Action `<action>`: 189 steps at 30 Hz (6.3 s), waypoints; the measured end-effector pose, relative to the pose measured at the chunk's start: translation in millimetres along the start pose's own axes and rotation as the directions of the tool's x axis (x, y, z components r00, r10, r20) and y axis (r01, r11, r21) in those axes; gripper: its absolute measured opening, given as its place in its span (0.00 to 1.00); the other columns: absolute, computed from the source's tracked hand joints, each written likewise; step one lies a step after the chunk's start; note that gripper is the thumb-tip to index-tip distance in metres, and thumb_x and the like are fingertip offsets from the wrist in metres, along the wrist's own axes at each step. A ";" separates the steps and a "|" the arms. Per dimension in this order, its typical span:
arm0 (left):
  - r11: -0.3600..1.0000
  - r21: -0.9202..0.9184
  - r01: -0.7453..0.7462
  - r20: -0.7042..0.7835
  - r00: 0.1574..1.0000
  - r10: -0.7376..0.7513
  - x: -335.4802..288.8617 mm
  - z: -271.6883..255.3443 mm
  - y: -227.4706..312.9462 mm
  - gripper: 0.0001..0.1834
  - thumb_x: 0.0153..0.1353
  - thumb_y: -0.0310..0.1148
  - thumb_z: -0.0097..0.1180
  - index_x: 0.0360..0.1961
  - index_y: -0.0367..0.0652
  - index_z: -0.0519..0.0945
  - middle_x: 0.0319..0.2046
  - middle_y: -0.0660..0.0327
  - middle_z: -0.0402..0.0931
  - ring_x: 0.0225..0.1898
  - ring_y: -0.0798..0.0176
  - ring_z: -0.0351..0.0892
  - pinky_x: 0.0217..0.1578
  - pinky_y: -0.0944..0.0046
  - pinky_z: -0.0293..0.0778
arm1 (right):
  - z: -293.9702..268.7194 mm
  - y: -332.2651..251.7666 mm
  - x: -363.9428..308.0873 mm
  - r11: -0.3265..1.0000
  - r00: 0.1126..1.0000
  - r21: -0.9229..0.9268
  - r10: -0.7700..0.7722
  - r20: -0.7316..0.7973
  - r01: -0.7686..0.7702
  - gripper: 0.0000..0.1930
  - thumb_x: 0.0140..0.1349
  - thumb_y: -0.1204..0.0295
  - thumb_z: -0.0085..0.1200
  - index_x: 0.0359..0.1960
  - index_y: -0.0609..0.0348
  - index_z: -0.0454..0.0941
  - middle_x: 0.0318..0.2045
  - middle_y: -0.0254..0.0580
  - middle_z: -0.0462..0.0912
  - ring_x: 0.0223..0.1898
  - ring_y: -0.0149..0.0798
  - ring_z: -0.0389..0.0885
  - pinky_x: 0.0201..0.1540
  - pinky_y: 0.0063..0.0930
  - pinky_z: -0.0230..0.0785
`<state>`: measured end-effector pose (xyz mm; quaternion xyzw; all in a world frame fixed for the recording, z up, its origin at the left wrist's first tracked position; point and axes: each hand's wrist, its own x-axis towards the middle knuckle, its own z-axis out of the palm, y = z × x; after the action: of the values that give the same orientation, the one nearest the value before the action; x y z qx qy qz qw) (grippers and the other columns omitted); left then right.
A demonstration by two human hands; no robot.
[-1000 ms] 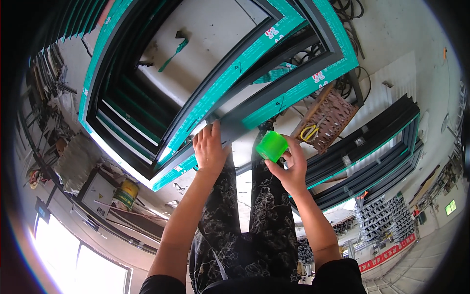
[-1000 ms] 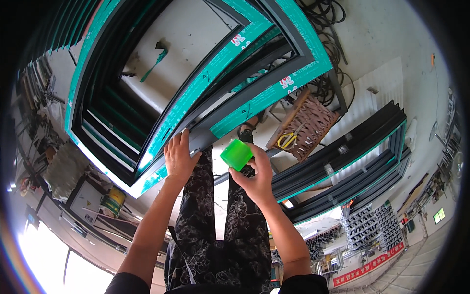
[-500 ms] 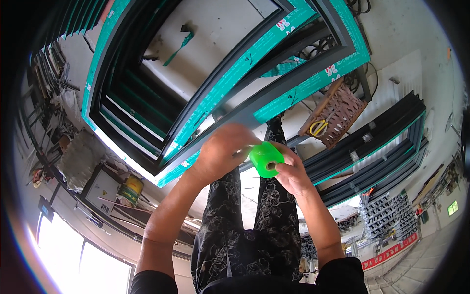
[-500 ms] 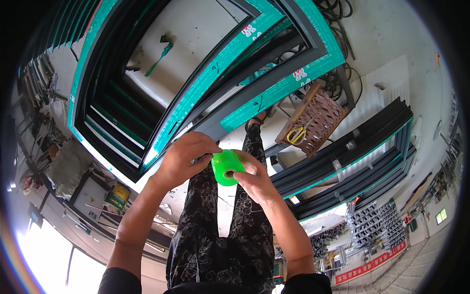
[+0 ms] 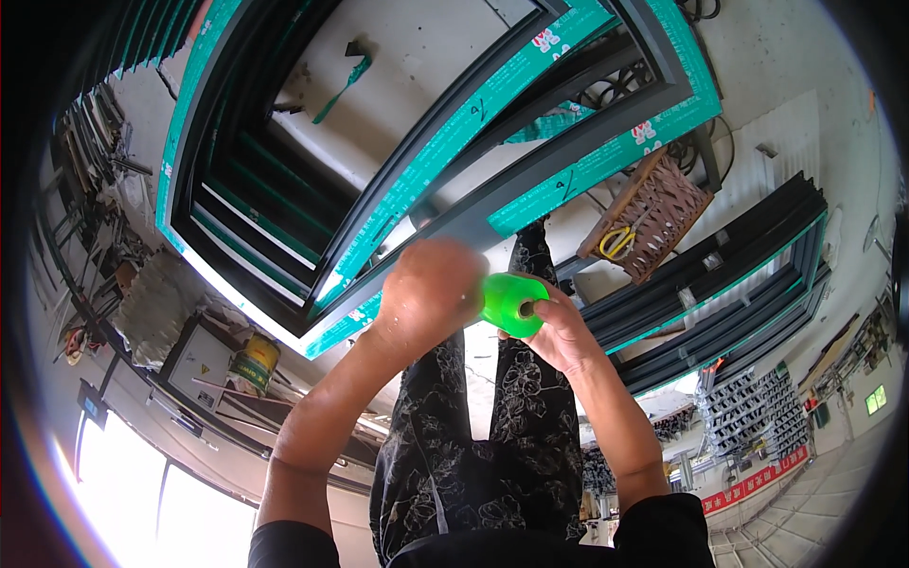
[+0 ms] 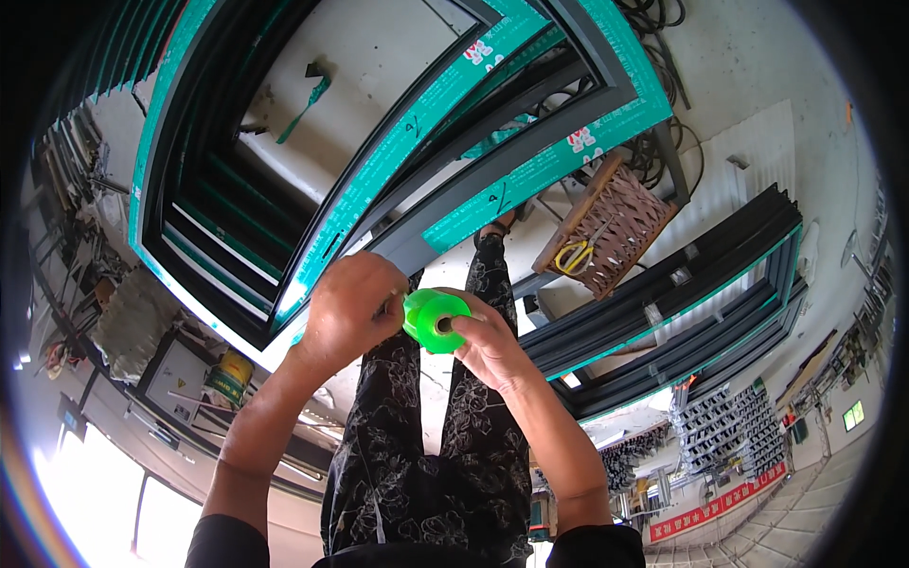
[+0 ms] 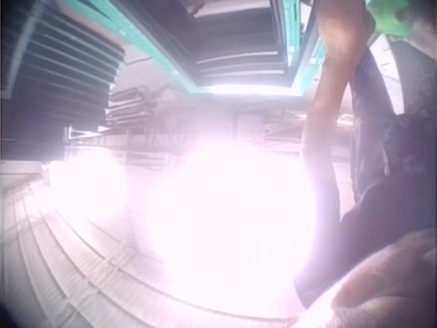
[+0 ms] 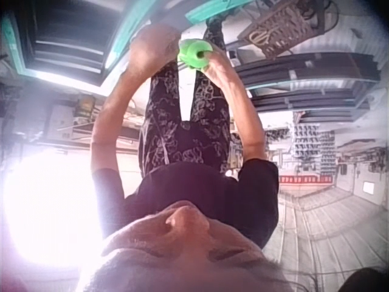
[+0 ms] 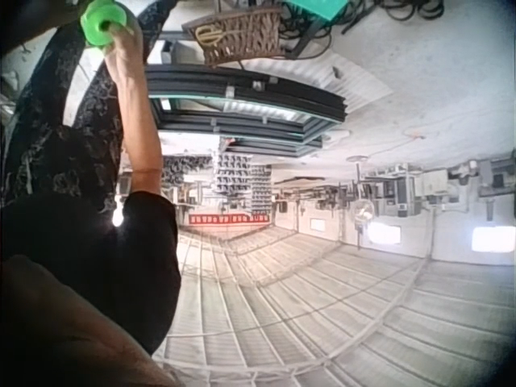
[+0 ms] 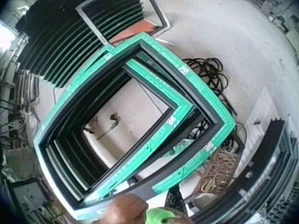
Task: The person assembles metal window frames by hand and with tools. The person fits rubber seals into the frame grooves, cuts the seal to length using yellow shears, and applies adhesive tape from a green dispenser to secure components. The person then stacks the assembled frames together.
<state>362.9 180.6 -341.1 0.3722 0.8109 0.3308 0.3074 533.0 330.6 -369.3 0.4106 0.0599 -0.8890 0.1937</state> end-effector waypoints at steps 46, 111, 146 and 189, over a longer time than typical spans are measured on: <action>0.959 -0.090 0.270 0.043 0.963 -0.267 13.9 -47.1 -35.2 0.10 0.49 0.16 0.61 0.33 0.38 0.80 0.31 0.58 0.76 0.34 0.58 0.76 0.35 0.63 0.73 | -10.8 36.7 20.8 0.970 0.991 0.242 0.059 -0.123 -0.028 0.29 0.59 0.60 0.66 0.57 0.60 0.69 0.52 0.51 0.77 0.53 0.48 0.80 0.57 0.45 0.78; 0.553 -0.356 0.753 0.548 0.648 -0.529 56.6 111.6 -150.3 0.31 0.45 0.35 0.74 0.48 0.34 0.74 0.33 0.57 0.79 0.33 0.65 0.80 0.33 0.64 0.76 | -1.6 -52.1 82.3 -0.904 0.826 -0.408 -0.133 0.548 0.125 0.11 0.52 0.71 0.57 0.38 0.58 0.81 0.34 0.36 0.80 0.43 0.36 0.77 0.53 0.32 0.66; 0.943 -0.222 0.246 0.164 0.963 -0.213 56.2 115.1 -103.9 0.21 0.61 0.23 0.57 0.56 0.42 0.73 0.50 0.51 0.72 0.48 0.52 0.79 0.44 0.59 0.78 | -148.5 33.9 140.2 0.906 0.824 0.046 -0.360 -0.437 0.421 0.21 0.66 0.53 0.57 0.50 0.56 0.74 0.41 0.42 0.82 0.39 0.34 0.82 0.36 0.31 0.79; 0.649 -0.280 0.707 0.466 0.691 -0.552 105.3 115.4 -99.0 0.32 0.64 0.21 0.51 0.70 0.37 0.61 0.66 0.50 0.66 0.67 0.55 0.65 0.65 0.60 0.62 | -127.5 -6.1 184.8 0.748 0.935 0.663 -0.225 0.275 -0.015 0.13 0.69 0.64 0.53 0.44 0.61 0.79 0.36 0.44 0.86 0.30 0.37 0.86 0.33 0.29 0.83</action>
<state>353.1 251.2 -511.7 0.0331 0.7269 0.3050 0.6143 512.1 315.5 -592.4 0.2894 -0.2660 -0.9195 -0.0063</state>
